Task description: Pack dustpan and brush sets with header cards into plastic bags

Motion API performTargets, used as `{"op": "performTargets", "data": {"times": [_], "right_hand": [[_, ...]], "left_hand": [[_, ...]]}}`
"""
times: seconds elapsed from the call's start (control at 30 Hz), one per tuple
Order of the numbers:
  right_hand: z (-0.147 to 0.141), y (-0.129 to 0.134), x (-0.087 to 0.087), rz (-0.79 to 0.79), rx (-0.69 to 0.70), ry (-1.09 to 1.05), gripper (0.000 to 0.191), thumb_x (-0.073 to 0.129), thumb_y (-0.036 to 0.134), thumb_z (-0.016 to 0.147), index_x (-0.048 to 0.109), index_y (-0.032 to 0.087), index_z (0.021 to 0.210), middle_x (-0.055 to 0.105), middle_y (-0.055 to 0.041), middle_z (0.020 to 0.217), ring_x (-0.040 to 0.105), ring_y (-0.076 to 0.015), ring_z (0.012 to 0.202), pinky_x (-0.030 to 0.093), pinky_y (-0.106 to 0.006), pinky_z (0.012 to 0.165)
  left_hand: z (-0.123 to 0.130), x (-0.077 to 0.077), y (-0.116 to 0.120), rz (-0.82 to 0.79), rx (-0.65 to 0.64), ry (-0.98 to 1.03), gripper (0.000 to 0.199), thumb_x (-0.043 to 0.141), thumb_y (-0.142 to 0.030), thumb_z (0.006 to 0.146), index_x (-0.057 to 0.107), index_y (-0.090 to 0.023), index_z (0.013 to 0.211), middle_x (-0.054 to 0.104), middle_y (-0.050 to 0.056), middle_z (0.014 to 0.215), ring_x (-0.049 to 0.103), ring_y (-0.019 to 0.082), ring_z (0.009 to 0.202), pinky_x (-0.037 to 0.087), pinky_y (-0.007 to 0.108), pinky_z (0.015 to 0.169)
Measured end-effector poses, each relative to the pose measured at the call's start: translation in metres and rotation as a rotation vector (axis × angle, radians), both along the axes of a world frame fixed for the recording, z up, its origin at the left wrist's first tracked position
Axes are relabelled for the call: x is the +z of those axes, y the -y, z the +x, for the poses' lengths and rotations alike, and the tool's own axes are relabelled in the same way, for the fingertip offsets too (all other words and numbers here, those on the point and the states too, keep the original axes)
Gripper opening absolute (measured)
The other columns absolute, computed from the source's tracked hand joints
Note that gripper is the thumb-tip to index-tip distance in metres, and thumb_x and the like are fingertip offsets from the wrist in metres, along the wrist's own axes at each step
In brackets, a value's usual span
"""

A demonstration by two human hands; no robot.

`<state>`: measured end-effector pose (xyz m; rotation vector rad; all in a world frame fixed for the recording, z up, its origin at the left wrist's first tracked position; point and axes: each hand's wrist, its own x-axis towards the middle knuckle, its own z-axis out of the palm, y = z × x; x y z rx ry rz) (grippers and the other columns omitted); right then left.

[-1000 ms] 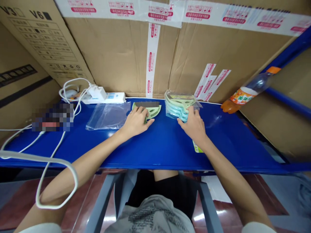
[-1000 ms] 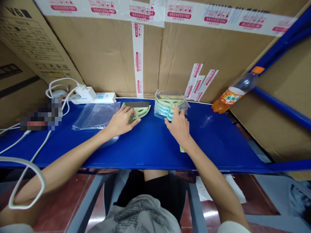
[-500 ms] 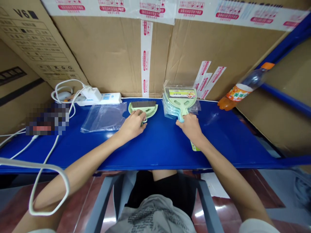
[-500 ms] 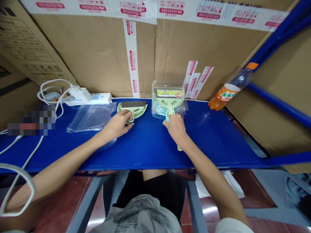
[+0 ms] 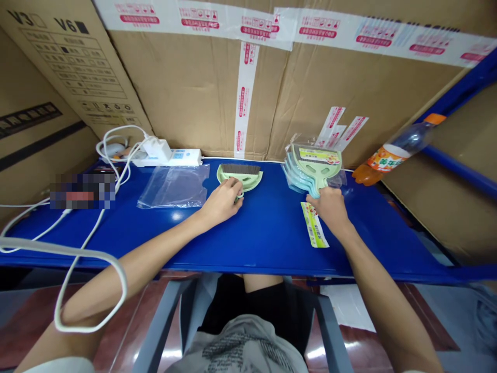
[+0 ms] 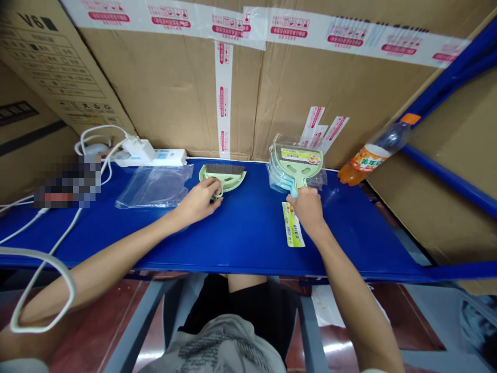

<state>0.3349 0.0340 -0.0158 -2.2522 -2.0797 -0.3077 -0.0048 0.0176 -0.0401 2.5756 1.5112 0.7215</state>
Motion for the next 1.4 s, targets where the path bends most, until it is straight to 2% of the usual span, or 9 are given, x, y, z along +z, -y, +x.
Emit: {"op": "performTargets", "data": {"times": [0.33,0.47,0.6,0.77,0.93,1.0,1.13,1.23,1.4], "right_hand": [[0.0,0.004,0.023,-0.106,-0.056,-0.017,0.048,0.066,0.054,0.105,0.078,0.009,0.119,0.077,-0.0278,0.128,0.073,-0.0425,0.124,0.055,-0.043,0.092],[0.008,-0.012,0.044,-0.179,-0.067,-0.238,0.06,0.055,0.068,0.107,0.078,0.013,0.096,0.08,-0.025,0.103,0.078,-0.0396,0.103,0.056,-0.047,0.091],[0.011,-0.032,0.066,-0.257,-0.113,-0.54,0.052,0.048,0.048,0.112,0.074,0.015,0.081,0.08,-0.0201,0.091,0.078,-0.029,0.072,0.06,-0.042,0.072],[0.009,-0.027,0.098,-0.288,-0.139,-0.615,0.029,0.064,0.027,0.1,0.077,0.016,0.077,0.079,-0.0143,0.083,0.076,-0.0282,0.075,0.062,-0.041,0.071],[-0.018,0.012,0.121,0.335,-0.107,-0.192,0.034,0.058,0.031,0.106,0.084,0.01,0.111,0.077,-0.0254,0.119,0.073,-0.0335,0.101,0.056,-0.047,0.09],[-0.047,0.02,0.113,0.512,0.037,-0.183,0.039,0.05,0.029,0.109,0.083,0.009,0.115,0.072,-0.026,0.132,0.072,-0.0308,0.103,0.054,-0.043,0.091],[-0.115,0.006,0.064,0.086,0.648,-0.347,0.023,0.06,0.026,0.107,0.079,0.014,0.111,0.072,-0.0135,0.12,0.068,-0.0197,0.087,0.054,-0.036,0.095],[-0.148,-0.02,0.022,-0.091,0.836,-0.463,0.032,0.066,0.02,0.105,0.071,0.015,0.136,0.062,-0.0158,0.143,0.067,-0.0156,0.085,0.056,-0.034,0.09],[-0.154,-0.045,-0.012,-0.111,1.041,-0.592,0.026,0.054,0.008,0.108,0.075,0.014,0.123,0.064,-0.0146,0.137,0.069,-0.0172,0.106,0.055,-0.035,0.106]], "left_hand": [[-0.013,0.0,-0.015,-0.031,0.08,0.03,0.014,0.068,-0.024,0.102,0.056,-0.022,0.095,0.068,0.01,0.107,0.071,0.028,0.092,0.058,0.042,0.085],[-0.016,-0.001,-0.02,-0.013,0.087,0.035,0.016,0.07,-0.027,0.103,0.056,-0.022,0.095,0.069,0.01,0.107,0.071,0.028,0.093,0.057,0.041,0.084],[-0.019,-0.002,-0.023,-0.01,0.091,0.058,0.022,0.073,-0.029,0.102,0.054,-0.023,0.093,0.068,0.01,0.105,0.07,0.028,0.092,0.056,0.04,0.083],[-0.024,-0.007,-0.032,-0.002,0.048,0.127,0.034,0.08,-0.039,0.1,0.051,-0.024,0.091,0.067,0.008,0.104,0.068,0.026,0.09,0.056,0.039,0.084],[-0.029,-0.01,-0.038,-0.018,-0.011,0.169,0.036,0.077,-0.046,0.101,0.049,-0.024,0.101,0.067,0.009,0.108,0.068,0.026,0.093,0.057,0.042,0.089],[-0.032,-0.009,-0.039,-0.037,-0.059,0.201,0.038,0.076,-0.042,0.1,0.046,-0.023,0.115,0.066,0.01,0.115,0.068,0.025,0.092,0.057,0.042,0.089],[-0.042,-0.013,-0.046,-0.042,-0.18,0.307,0.056,0.081,-0.036,0.092,0.036,-0.024,0.122,0.058,0.012,0.127,0.069,0.024,0.099,0.06,0.043,0.09],[-0.047,-0.02,-0.055,-0.025,-0.246,0.361,0.062,0.087,-0.047,0.088,0.036,-0.026,0.118,0.055,0.01,0.123,0.069,0.026,0.103,0.062,0.045,0.089],[-0.051,-0.027,-0.066,-0.023,-0.254,0.392,0.076,0.09,-0.069,0.082,0.037,-0.026,0.115,0.053,0.01,0.121,0.065,0.029,0.107,0.063,0.051,0.093]]}}
